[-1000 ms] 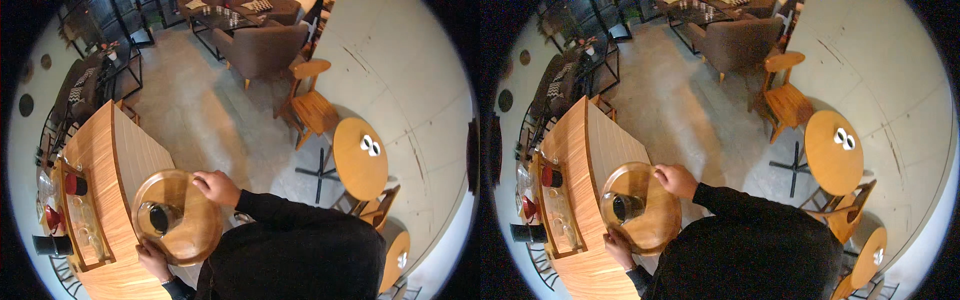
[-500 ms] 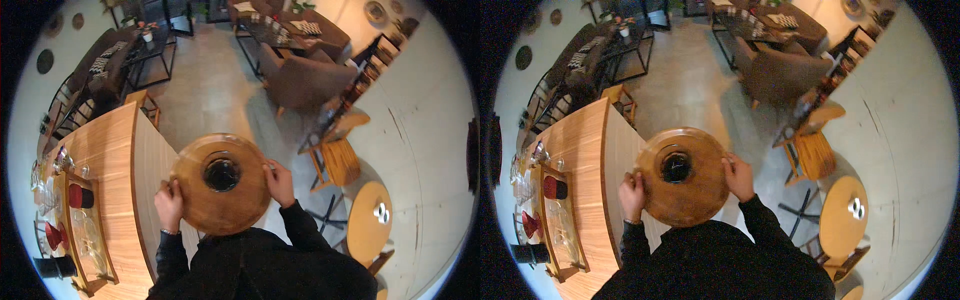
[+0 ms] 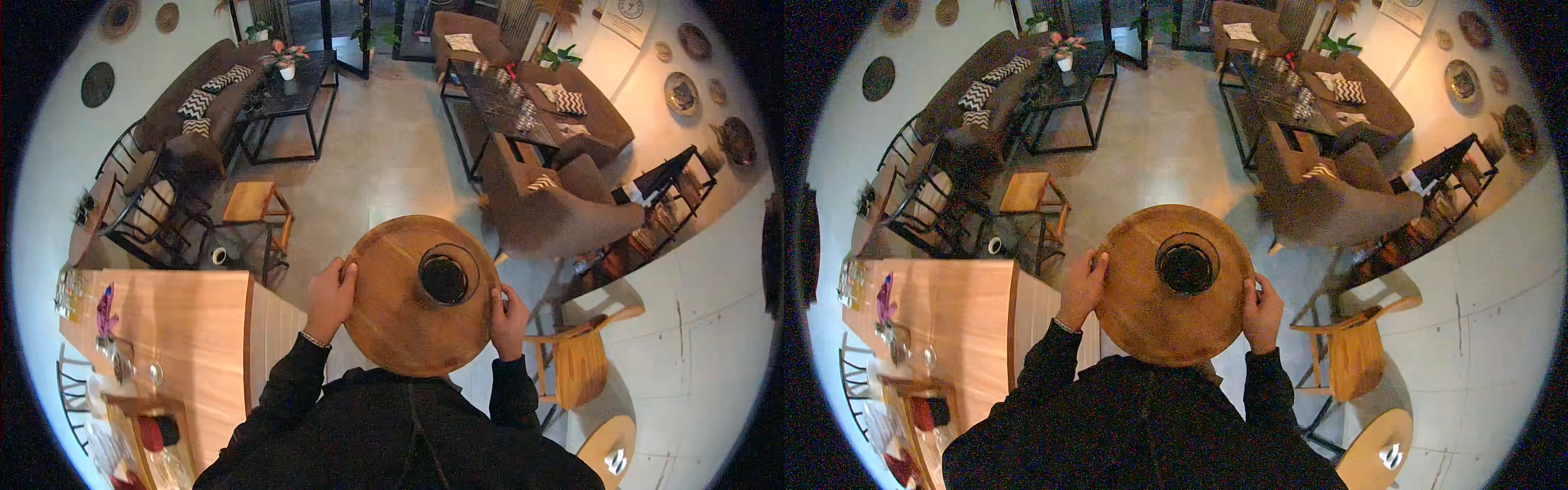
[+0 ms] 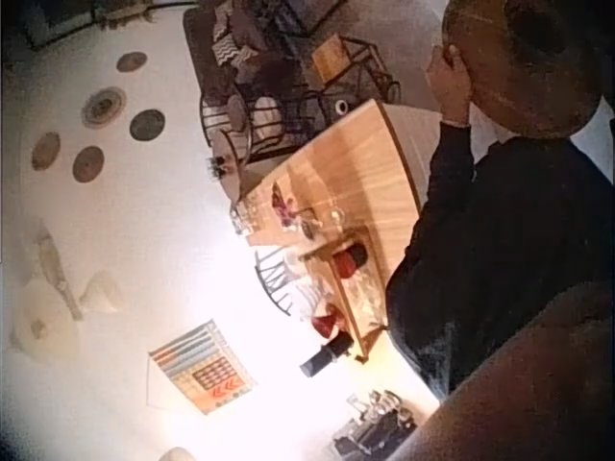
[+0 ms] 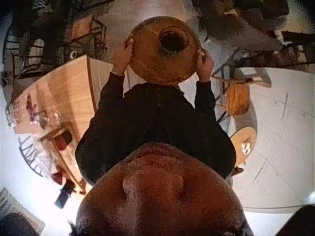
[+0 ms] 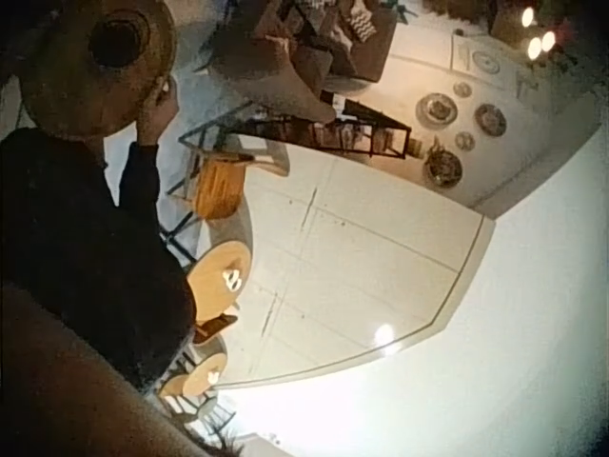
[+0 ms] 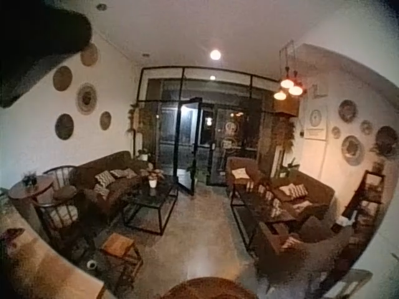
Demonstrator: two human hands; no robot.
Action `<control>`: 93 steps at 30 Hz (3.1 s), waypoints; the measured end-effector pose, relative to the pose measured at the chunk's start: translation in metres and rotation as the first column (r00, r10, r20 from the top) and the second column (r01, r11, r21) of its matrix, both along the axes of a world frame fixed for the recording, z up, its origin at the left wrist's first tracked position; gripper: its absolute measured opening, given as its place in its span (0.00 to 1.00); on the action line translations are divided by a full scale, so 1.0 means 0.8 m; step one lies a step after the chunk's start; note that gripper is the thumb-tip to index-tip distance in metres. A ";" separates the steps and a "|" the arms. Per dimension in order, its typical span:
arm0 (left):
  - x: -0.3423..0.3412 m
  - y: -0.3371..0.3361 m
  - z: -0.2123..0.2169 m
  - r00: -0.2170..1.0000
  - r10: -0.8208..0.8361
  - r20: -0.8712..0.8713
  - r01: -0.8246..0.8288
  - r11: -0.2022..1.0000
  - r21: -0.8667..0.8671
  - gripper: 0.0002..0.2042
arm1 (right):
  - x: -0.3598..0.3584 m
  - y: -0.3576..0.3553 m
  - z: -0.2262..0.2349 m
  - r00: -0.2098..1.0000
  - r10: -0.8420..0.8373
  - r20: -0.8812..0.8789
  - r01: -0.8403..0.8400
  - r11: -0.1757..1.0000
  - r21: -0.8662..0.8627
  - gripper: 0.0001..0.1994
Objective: Serving multiple glasses of coffee to tables and wiping the counter in a cafe.
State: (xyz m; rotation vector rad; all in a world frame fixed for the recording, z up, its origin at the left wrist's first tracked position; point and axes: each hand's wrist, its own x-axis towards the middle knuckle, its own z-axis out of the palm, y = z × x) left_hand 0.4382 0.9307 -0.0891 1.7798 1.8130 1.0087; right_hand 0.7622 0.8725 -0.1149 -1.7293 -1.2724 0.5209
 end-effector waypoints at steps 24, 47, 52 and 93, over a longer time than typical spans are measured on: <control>0.023 0.781 -0.061 0.651 0.018 0.759 0.157 0.975 -0.157 0.20 | 0.021 0.821 -0.018 0.997 0.053 -0.049 -0.049 0.996 0.073 0.14; 0.036 1.532 -0.071 0.565 0.020 0.825 0.244 0.951 -0.191 0.20 | 0.031 1.541 -0.014 0.988 0.015 -0.154 0.003 0.993 0.115 0.14; 0.027 1.653 -0.057 0.479 0.204 0.854 0.128 0.946 -0.297 0.22 | 0.023 1.720 0.000 0.979 0.181 -0.093 -0.177 0.983 0.052 0.16; -0.277 2.413 -0.063 0.085 0.538 0.839 -0.438 0.776 -0.454 0.30 | -0.518 2.750 0.109 -0.083 0.987 0.139 -0.974 -0.109 0.196 0.52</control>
